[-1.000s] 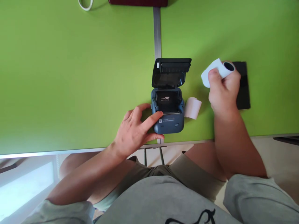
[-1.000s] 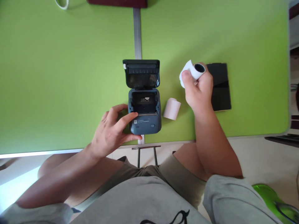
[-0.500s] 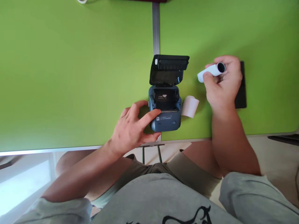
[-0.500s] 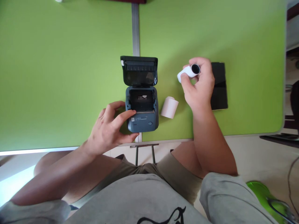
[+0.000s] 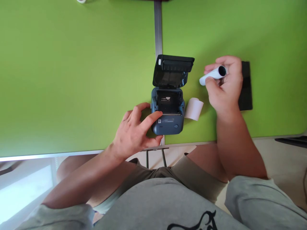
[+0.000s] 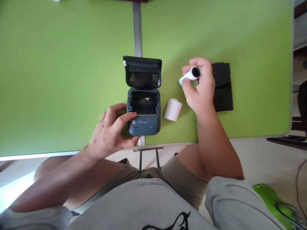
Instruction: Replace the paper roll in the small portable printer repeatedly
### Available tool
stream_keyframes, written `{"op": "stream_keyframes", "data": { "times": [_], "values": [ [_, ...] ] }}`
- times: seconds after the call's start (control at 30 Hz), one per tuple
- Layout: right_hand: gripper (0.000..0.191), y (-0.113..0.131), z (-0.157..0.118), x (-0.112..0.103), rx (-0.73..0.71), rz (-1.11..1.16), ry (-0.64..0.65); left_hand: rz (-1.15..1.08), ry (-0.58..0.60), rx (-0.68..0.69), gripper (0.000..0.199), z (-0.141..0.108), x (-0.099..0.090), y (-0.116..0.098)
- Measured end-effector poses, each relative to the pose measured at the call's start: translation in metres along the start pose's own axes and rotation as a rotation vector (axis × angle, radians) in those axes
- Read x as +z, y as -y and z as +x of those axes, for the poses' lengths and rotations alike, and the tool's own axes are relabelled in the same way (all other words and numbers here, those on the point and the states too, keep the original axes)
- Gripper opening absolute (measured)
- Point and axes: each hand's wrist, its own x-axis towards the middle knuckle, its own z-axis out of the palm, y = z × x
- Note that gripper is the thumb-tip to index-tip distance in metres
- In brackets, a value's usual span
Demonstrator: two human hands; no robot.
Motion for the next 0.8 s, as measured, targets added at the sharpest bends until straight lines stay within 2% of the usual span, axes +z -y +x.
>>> {"op": "stream_keyframes", "data": {
  "times": [0.17,0.3,0.4,0.47,0.57,0.6,0.63,0.67,0.73,0.8],
  "values": [
    [0.035,-0.001,0.0,0.0,0.036,-0.051,0.057,0.024,0.01,-0.005,0.065,0.001,0.0,0.0],
    [0.043,-0.004,-0.001,0.002,0.091,-0.118,0.049,0.063,0.018,0.018,0.063,0.002,-0.002,0.0],
    [0.052,-0.008,0.0,0.003,0.017,-0.02,0.021,0.068,0.014,0.029,0.063,0.003,-0.003,0.0],
    [0.05,-0.008,0.0,-0.002,-0.105,0.068,-0.052,0.064,0.012,0.028,0.062,0.003,-0.002,-0.001],
    [0.032,0.009,-0.009,-0.016,-0.249,0.026,-0.259,0.055,0.009,0.023,0.062,0.003,-0.002,-0.001],
    [0.026,0.019,-0.014,-0.022,-0.264,-0.046,-0.333,0.054,0.007,0.023,0.062,0.002,-0.002,-0.002],
    [0.022,0.03,-0.02,-0.027,-0.219,-0.108,-0.386,0.052,0.005,0.022,0.062,0.002,-0.002,-0.002],
    [0.02,0.042,-0.026,-0.032,-0.153,-0.153,-0.384,0.052,0.001,0.022,0.062,0.002,-0.002,-0.002],
    [0.019,0.062,-0.036,-0.036,-0.051,-0.208,-0.143,0.054,0.004,0.021,0.06,0.002,-0.002,-0.002],
    [0.024,0.074,-0.042,-0.034,0.026,-0.383,0.119,0.057,0.009,0.02,0.062,0.002,-0.002,-0.002]
  ]
}}
